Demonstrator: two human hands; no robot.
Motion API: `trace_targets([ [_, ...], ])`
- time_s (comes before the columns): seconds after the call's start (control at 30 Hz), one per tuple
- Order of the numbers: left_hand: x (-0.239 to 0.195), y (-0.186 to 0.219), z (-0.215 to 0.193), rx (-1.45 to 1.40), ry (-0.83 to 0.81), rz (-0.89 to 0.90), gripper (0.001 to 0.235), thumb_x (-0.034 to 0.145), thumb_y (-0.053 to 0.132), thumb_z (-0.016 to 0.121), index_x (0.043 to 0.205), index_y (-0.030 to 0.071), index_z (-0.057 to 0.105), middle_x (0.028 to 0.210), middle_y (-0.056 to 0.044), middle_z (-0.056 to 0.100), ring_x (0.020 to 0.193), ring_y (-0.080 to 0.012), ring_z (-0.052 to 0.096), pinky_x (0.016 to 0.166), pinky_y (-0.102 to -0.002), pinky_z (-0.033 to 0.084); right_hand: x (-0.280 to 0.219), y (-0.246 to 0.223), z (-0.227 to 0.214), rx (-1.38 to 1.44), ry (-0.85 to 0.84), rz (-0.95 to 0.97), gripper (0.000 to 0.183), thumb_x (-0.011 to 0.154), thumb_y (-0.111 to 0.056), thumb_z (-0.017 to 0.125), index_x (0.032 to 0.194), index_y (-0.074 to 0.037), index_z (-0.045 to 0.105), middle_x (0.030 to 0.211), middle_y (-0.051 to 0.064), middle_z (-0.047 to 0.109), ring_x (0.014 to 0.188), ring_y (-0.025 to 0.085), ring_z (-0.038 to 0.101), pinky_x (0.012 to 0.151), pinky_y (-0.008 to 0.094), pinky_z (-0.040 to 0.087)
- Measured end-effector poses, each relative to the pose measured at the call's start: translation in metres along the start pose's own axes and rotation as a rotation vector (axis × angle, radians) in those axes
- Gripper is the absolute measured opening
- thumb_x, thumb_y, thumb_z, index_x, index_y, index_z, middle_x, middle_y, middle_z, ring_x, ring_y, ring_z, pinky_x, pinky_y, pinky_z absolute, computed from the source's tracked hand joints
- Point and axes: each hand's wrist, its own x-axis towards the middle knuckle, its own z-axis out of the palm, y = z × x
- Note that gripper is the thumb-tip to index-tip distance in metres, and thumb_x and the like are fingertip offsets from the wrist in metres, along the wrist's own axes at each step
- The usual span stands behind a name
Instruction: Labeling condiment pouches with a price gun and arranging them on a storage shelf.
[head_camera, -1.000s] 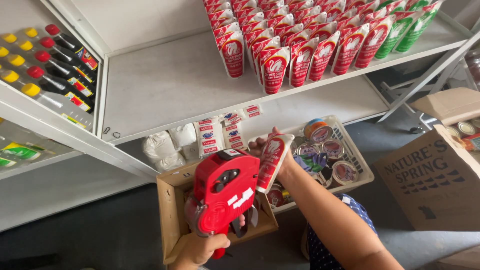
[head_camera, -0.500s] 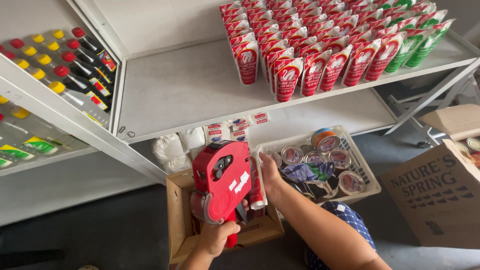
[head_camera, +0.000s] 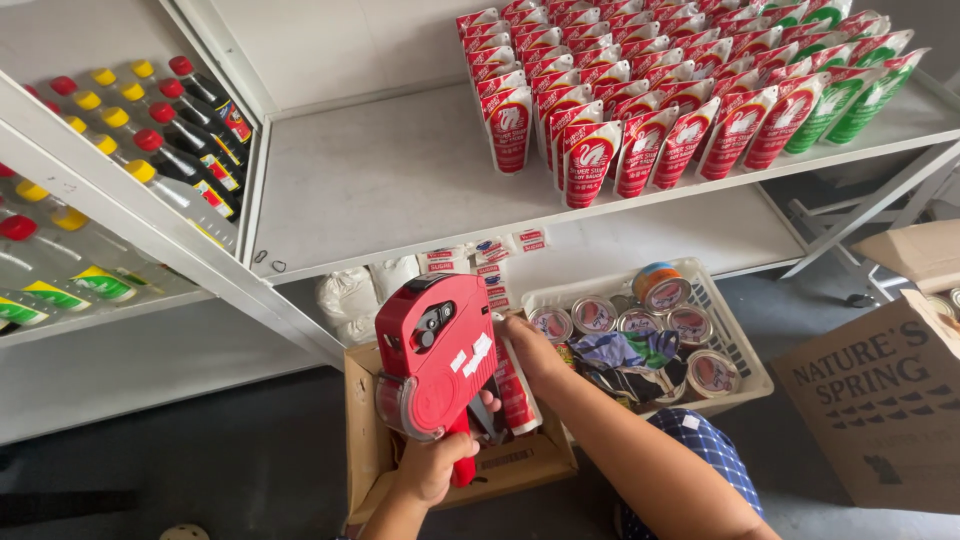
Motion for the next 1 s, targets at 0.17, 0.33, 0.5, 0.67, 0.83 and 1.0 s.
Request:
trace_targets([
  [0.17,0.000,0.010,-0.007,0.041,-0.028,-0.022,0.060,0.068,-0.007,0.055,0.128,-0.001,0.061,0.123,-0.010,0.066,0.124,-0.0222,0.062,0.102,-0.037,0.050,-0.003,-0.036,-0.008,-0.513,0.445,-0.381,0.024,0.100,-0.015,0.056,0.105,0.004,0.070,0.083,0.007,0.075,0.072,0.015,0.067,0.069,0.030,0.056],
  [0.33,0.003,0.014,-0.015,0.280,-0.073,0.177,0.058,0.067,-0.005,0.058,0.124,-0.001,0.062,0.122,-0.011,0.067,0.121,-0.0242,0.062,0.106,-0.038,0.047,0.003,-0.114,0.009,-1.035,0.670,-0.535,0.024,0.102,-0.021,0.063,0.101,0.002,0.070,0.077,0.012,0.070,0.065,0.018,0.057,0.061,0.036,0.047],
  [0.5,0.010,0.018,-0.021,0.341,-0.049,0.220,0.052,0.067,-0.004,0.061,0.118,0.000,0.066,0.117,-0.011,0.070,0.116,-0.0210,0.065,0.103,-0.035,0.048,0.034,-0.202,0.038,-1.615,0.747,-0.701,0.019,0.095,-0.017,0.067,0.104,-0.001,0.071,0.084,0.020,0.072,0.075,0.032,0.068,0.070,0.043,0.054],
  [0.67,0.021,-0.009,-0.047,0.273,0.066,-0.093,0.061,0.071,-0.010,0.062,0.131,-0.001,0.067,0.088,-0.018,0.050,0.079,-0.0295,0.048,0.072,-0.042,0.039,0.077,-0.273,0.045,-1.946,0.529,-0.690,0.023,0.083,-0.009,0.067,0.105,-0.005,0.074,0.092,0.020,0.073,0.085,0.040,0.070,0.076,0.047,0.056],
  [0.83,0.030,0.016,-0.038,0.254,-0.022,0.132,0.061,0.063,-0.005,0.059,0.124,0.001,0.064,0.115,-0.008,0.066,0.109,-0.0183,0.061,0.094,-0.031,0.046,0.110,-0.314,0.043,-2.110,0.532,-0.564,0.019,0.081,-0.012,0.069,0.098,-0.009,0.077,0.091,0.018,0.073,0.085,0.037,0.071,0.078,0.047,0.056],
  [1.0,0.041,0.010,-0.053,0.325,-0.029,0.138,0.068,0.059,-0.006,0.061,0.127,0.003,0.063,0.117,-0.008,0.068,0.109,-0.0187,0.062,0.092,-0.031,0.046,0.144,-0.339,0.011,-2.269,0.580,-0.422,0.015,0.089,-0.015,0.066,0.097,-0.009,0.078,0.093,0.017,0.074,0.090,0.035,0.072,0.081,0.047,0.057],
])
